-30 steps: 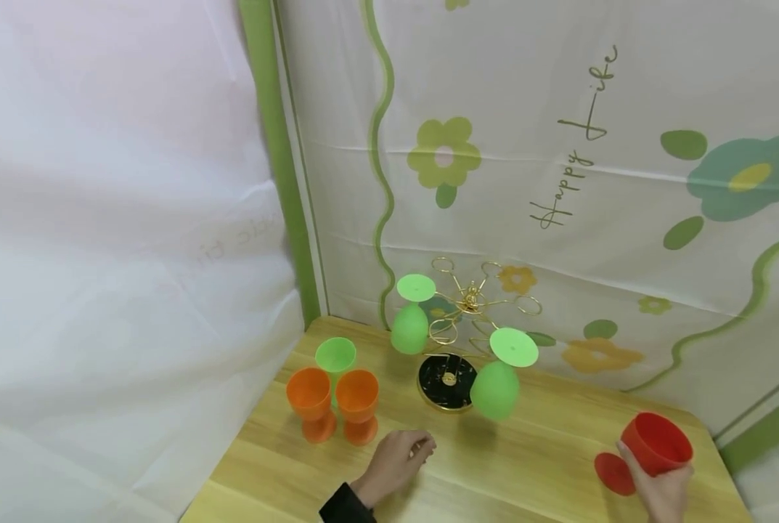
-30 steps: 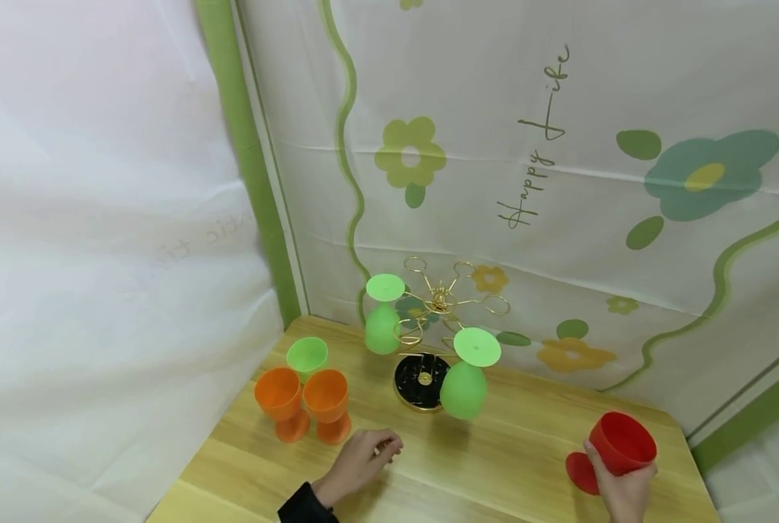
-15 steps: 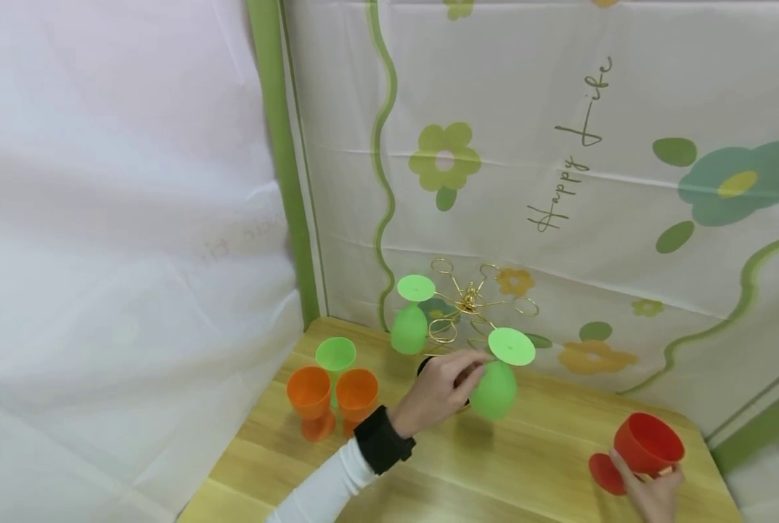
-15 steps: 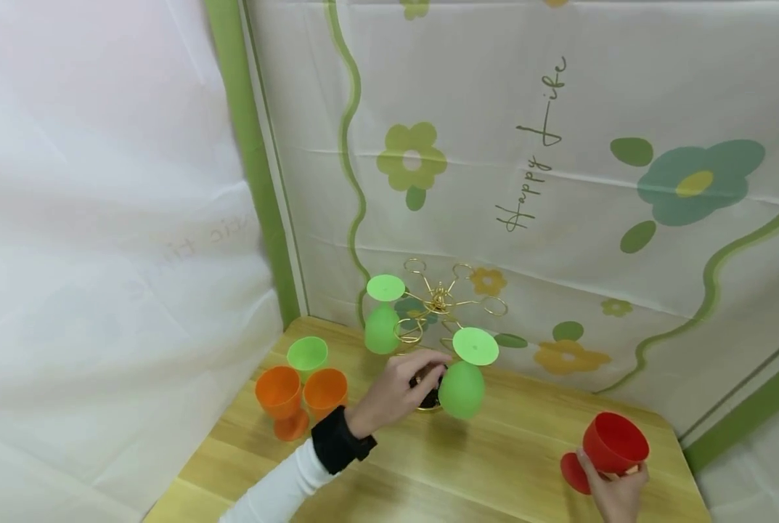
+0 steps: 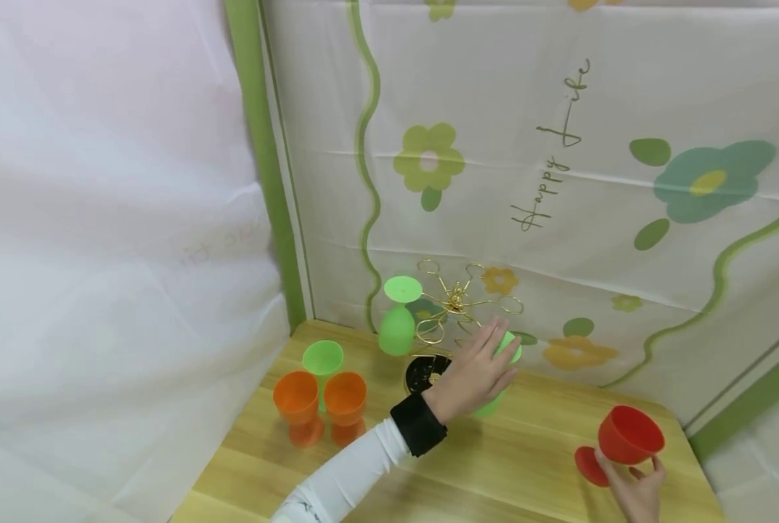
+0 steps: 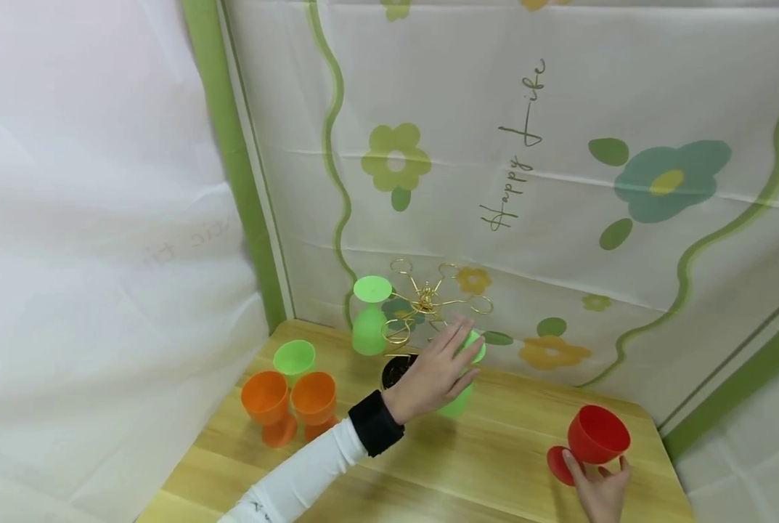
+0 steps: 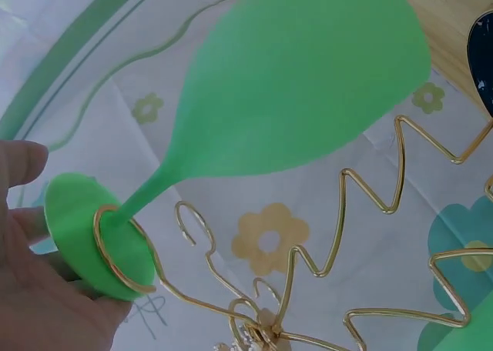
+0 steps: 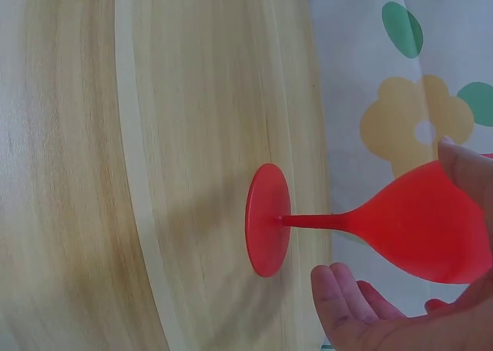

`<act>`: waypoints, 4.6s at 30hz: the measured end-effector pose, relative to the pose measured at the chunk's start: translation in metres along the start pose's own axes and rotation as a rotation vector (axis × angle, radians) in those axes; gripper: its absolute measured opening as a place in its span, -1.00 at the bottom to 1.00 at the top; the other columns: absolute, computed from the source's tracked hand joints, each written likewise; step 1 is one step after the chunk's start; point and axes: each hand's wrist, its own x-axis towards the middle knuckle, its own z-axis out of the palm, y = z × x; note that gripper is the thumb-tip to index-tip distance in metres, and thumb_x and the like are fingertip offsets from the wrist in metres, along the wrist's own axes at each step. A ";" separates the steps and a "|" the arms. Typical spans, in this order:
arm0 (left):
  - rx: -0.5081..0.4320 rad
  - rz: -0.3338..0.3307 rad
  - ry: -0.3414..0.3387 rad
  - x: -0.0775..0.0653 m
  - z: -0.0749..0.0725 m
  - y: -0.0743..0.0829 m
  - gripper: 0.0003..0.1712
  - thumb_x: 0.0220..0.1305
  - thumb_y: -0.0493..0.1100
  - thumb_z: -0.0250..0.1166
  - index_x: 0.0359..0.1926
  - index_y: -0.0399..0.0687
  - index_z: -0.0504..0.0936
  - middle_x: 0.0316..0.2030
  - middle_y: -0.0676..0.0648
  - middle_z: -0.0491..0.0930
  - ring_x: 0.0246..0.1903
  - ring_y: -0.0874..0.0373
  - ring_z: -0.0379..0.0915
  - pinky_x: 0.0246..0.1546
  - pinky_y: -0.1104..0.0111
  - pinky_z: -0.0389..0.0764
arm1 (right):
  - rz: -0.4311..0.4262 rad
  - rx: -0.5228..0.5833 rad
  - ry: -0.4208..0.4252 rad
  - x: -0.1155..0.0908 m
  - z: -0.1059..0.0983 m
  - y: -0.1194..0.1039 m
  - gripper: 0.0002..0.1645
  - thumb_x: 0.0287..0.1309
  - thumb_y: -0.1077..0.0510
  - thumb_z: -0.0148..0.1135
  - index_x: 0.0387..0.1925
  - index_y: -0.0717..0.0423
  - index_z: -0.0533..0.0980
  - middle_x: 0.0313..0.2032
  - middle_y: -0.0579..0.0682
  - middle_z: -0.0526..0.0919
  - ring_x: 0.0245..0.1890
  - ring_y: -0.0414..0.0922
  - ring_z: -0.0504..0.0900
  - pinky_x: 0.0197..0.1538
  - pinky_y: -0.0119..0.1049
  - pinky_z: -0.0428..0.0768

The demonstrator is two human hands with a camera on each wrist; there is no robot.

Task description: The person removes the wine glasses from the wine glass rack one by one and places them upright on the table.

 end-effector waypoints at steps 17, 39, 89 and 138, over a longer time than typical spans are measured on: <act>0.122 -0.039 0.058 0.016 0.007 -0.004 -0.56 0.61 0.08 0.02 0.39 0.21 0.47 0.36 -0.15 0.51 0.43 -0.07 0.36 0.47 0.16 0.40 | -0.029 0.113 0.029 -0.003 -0.003 -0.010 0.37 0.20 0.06 0.44 0.59 0.16 -0.41 0.15 0.18 0.17 -0.41 -0.60 0.32 -0.44 -0.66 0.52; 0.104 -0.031 -0.049 0.016 0.003 0.000 -0.53 0.61 0.06 0.02 0.44 0.19 0.42 0.40 0.00 0.48 0.46 0.04 0.32 0.57 0.15 0.23 | -0.036 0.025 0.015 0.000 0.006 -0.001 0.33 0.24 0.03 0.41 0.59 0.25 -0.36 0.37 0.50 0.05 -0.46 -0.66 0.30 -0.46 -0.65 0.45; -0.235 -0.090 -0.091 0.022 0.004 -0.025 -0.53 0.59 0.03 0.08 0.41 0.12 0.49 0.45 -0.05 0.42 0.54 0.01 0.19 0.62 0.15 0.11 | -0.076 0.083 0.072 -0.006 0.012 0.008 0.19 0.28 0.09 0.35 0.58 0.33 -0.24 0.31 0.61 0.14 -0.51 -0.71 0.31 -0.46 -0.76 0.39; -0.515 -0.361 0.007 0.004 0.002 -0.025 -0.49 0.65 -0.13 -0.06 0.49 -0.15 0.34 0.48 -0.27 0.32 0.55 -0.15 0.12 0.58 0.12 0.20 | -0.032 0.019 0.034 -0.015 0.022 0.015 0.20 0.36 -0.02 0.27 0.57 0.35 -0.31 0.41 0.69 0.01 -0.54 -0.72 0.24 -0.49 -0.75 0.34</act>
